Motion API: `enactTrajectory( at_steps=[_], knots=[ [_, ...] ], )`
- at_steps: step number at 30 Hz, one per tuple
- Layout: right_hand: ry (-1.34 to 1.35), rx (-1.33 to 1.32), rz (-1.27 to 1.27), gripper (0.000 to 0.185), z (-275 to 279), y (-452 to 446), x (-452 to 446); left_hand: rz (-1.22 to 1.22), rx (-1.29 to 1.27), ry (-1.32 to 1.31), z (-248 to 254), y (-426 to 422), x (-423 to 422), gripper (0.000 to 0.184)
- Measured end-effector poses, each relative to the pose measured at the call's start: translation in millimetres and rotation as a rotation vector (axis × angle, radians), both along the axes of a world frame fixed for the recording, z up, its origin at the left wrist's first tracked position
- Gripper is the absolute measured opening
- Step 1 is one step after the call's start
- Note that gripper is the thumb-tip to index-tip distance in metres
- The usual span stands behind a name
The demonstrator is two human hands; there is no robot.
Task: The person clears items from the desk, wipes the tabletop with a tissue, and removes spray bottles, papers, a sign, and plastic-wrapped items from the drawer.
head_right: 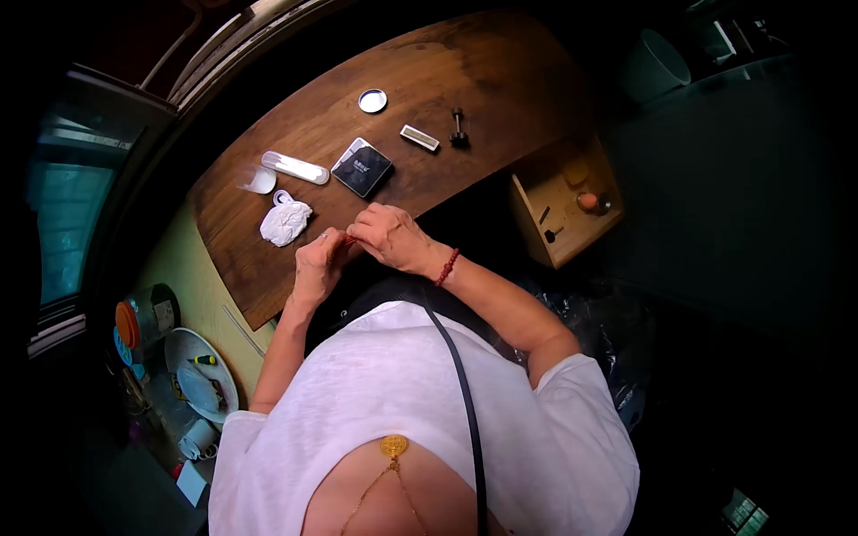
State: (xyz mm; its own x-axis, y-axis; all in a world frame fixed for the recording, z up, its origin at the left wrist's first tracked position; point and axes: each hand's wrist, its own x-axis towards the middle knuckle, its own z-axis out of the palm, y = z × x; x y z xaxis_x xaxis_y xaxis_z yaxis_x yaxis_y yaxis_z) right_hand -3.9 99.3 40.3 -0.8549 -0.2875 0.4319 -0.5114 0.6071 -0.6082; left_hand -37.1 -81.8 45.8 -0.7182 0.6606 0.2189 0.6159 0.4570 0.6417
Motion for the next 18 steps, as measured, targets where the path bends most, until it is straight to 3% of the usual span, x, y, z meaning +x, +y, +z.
enactTrajectory(
  at_steps=[4,6,8,10,12,14,18],
  knots=[
    [-0.062,-0.144,-0.027,0.018,23.0,45.6,13.6,-0.051,0.022,-0.069,9.0,28.1,5.9,0.013],
    [-0.019,-0.225,-0.291,0.02,18.1,74.8,9.0,-0.007,0.007,-0.069,8.8,37.9,7.9,0.013],
    [-0.172,-0.296,-0.621,0.024,7.6,102.9,-1.1,0.034,-0.005,-0.07,8.9,44.1,10.8,0.013],
    [-0.04,-0.092,-0.774,0.03,-14.2,130.0,-20.9,0.084,-0.057,-0.04,9.8,52.9,16.4,0.012],
    [-0.027,0.01,-0.822,0.039,-32.5,145.7,-42.4,0.098,-0.033,-0.061,9.1,64.1,23.9,0.012],
    [-0.358,0.132,-0.866,0.04,-39.9,147.6,-58.7,0.108,-0.013,-0.094,7.1,73.5,34.9,0.013],
    [-0.396,0.141,-0.772,0.031,-49.0,166.0,-65.8,0.14,-0.023,-0.102,5.5,91.8,45.3,0.014]
  ],
)
